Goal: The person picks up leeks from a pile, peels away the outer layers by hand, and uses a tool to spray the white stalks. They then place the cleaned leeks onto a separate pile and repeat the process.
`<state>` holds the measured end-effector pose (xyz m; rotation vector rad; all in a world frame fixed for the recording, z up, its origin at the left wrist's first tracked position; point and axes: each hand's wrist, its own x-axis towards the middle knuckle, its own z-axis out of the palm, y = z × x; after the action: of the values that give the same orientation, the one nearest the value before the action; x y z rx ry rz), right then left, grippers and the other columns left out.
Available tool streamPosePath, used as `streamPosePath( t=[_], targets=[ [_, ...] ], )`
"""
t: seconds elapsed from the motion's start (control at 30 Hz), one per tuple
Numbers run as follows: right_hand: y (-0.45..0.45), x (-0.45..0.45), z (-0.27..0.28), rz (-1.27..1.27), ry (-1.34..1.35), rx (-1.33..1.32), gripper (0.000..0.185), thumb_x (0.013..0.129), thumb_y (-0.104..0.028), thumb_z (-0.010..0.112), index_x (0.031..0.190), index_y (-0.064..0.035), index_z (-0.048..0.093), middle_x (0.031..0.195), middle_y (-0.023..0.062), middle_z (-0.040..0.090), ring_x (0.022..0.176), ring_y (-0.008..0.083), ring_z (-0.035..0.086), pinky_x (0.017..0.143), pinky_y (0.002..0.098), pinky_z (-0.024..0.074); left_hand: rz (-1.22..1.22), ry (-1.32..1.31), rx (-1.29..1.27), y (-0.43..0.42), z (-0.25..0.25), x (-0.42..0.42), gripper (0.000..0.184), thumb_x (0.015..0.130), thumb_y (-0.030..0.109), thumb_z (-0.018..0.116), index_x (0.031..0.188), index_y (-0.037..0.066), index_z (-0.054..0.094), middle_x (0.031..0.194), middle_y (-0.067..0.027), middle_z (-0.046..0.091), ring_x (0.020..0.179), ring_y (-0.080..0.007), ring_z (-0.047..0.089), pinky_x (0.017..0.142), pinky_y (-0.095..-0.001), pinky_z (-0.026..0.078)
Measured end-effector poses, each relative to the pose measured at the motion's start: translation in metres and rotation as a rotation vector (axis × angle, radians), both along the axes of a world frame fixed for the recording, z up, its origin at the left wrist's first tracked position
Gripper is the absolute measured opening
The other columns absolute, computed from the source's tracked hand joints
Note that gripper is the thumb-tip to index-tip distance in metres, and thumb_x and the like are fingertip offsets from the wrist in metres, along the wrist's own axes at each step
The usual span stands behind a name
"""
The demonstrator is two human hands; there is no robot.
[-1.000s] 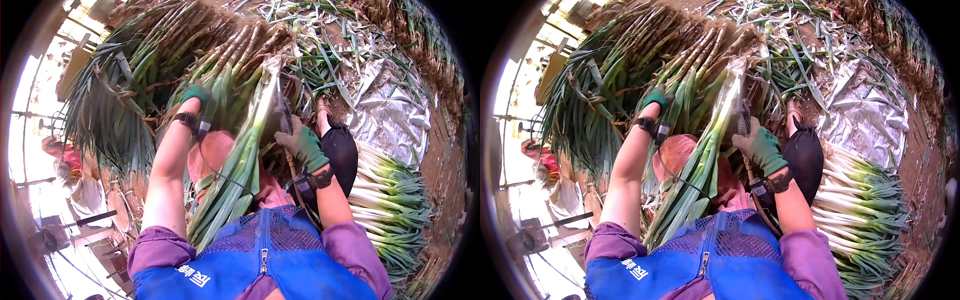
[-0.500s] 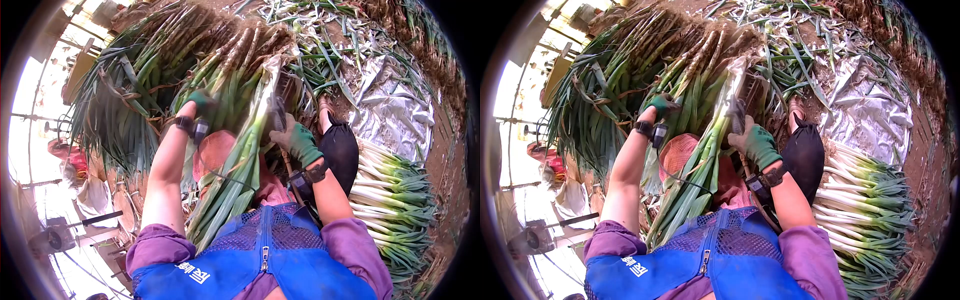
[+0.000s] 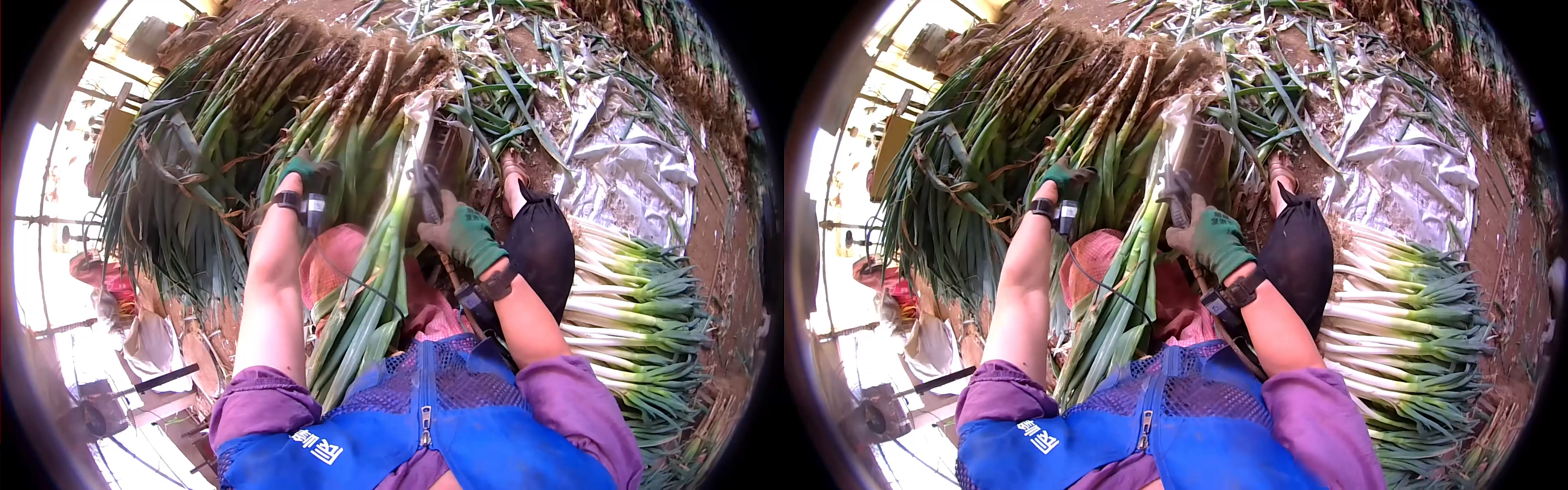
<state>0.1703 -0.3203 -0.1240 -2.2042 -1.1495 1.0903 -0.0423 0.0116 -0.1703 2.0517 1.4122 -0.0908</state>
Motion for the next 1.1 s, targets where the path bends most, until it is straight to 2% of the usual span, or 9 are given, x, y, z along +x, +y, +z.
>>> streamPosePath(
  t=[0.17,0.2,0.4,0.5,0.6,0.73,0.87,1.0,1.1],
  targets=[
    [0.0,0.003,-0.01,-0.007,-0.031,-0.007,0.096,0.073,-0.046,0.064,0.149,0.0046,0.032,0.119,0.0299,0.064,0.114,0.0407,0.062,0.097,0.0433,0.0489,0.032,-0.002,0.201,-0.019,0.052,-0.005,0.056,0.07,0.037,0.078,0.109,-0.001,0.068,0.086,-0.0133,0.071,0.079,-0.0218,0.069,0.072,-0.0351,0.053],
    [-0.001,0.003,-0.011,-0.015,-0.039,-0.014,0.097,0.073,-0.046,0.064,0.149,0.0046,0.031,0.119,0.0299,0.064,0.115,0.0406,0.062,0.098,0.0431,0.0488,-0.053,0.046,0.434,-0.018,0.057,-0.014,0.051,0.072,0.035,0.076,0.107,-0.002,0.068,0.079,-0.0111,0.07,0.072,-0.018,0.066,0.069,-0.0332,0.052],
    [-0.01,0.004,-0.016,-0.05,-0.042,0.058,0.098,0.074,-0.047,0.065,0.15,0.0044,0.031,0.122,0.0308,0.062,0.116,0.0402,0.062,0.099,0.042,0.0478,-0.001,-0.244,0.143,-0.027,0.12,-0.037,0.026,0.08,0.023,0.073,0.094,0.001,0.069,0.075,0.0017,0.062,0.067,-0.0076,0.053,0.061,-0.0281,0.044],
    [-0.011,0.002,-0.015,-0.048,-0.002,0.063,0.097,0.074,-0.047,0.065,0.149,0.0046,0.032,0.122,0.031,0.062,0.117,0.0405,0.061,0.1,0.0418,0.0476,-0.001,-0.307,0.312,-0.064,0.158,-0.021,0.041,0.074,0.037,0.074,0.093,0.001,0.07,0.076,-0.0114,0.068,0.069,-0.0195,0.061,0.068,-0.0344,0.049],
    [-0.009,0.002,-0.011,-0.021,0.033,0.044,0.097,0.074,-0.047,0.065,0.149,0.0049,0.033,0.123,0.0315,0.062,0.117,0.041,0.061,0.1,0.0417,0.0475,-0.034,-0.278,0.544,-0.051,0.148,-0.014,0.041,0.075,0.037,0.075,0.094,0.001,0.067,0.075,-0.0102,0.066,0.069,-0.016,0.059,0.068,-0.0322,0.049],
    [-0.009,0.002,-0.013,-0.045,-0.036,0.068,0.096,0.073,-0.046,0.066,0.148,0.0051,0.034,0.122,0.0315,0.062,0.116,0.0409,0.061,0.098,0.0416,0.0482,0.061,-0.294,-0.091,-0.051,0.124,-0.005,0.038,0.078,0.027,0.077,0.101,0.0,0.065,0.088,-0.0045,0.065,0.075,-0.0132,0.056,0.069,-0.0297,0.048],
    [-0.008,0.005,-0.01,-0.048,0.082,0.084,0.098,0.072,-0.045,0.069,0.148,0.0051,0.032,0.119,0.0321,0.063,0.116,0.0405,0.062,0.097,0.0417,0.0489,0.02,-0.344,-0.102,-0.079,0.109,0.01,0.051,0.078,0.037,0.079,0.108,-0.002,0.064,0.09,-0.0049,0.065,0.08,-0.013,0.057,0.069,-0.0302,0.048],
    [-0.008,0.006,-0.016,-0.093,0.366,0.144,0.07,0.071,-0.045,0.072,0.12,0.0036,0.057,0.098,0.0235,0.069,0.089,0.0323,0.069,0.081,0.0388,0.0527,-0.071,-0.074,-0.118,-0.129,0.13,0.04,0.057,0.077,0.048,0.079,0.103,0.0,0.064,0.093,-0.0079,0.066,0.078,-0.016,0.057,0.07,-0.0319,0.048],
    [-0.02,0.002,-0.018,-0.089,0.469,0.226,0.056,0.073,-0.043,0.071,0.106,0.0013,0.06,0.083,0.0156,0.067,0.077,0.0249,0.066,0.071,0.036,0.0519,-0.188,0.044,-0.149,-0.128,0.063,0.036,0.057,0.077,0.046,0.08,0.107,-0.001,0.065,0.097,-0.0103,0.068,0.087,-0.0178,0.061,0.076,-0.0321,0.05]
  ],
)
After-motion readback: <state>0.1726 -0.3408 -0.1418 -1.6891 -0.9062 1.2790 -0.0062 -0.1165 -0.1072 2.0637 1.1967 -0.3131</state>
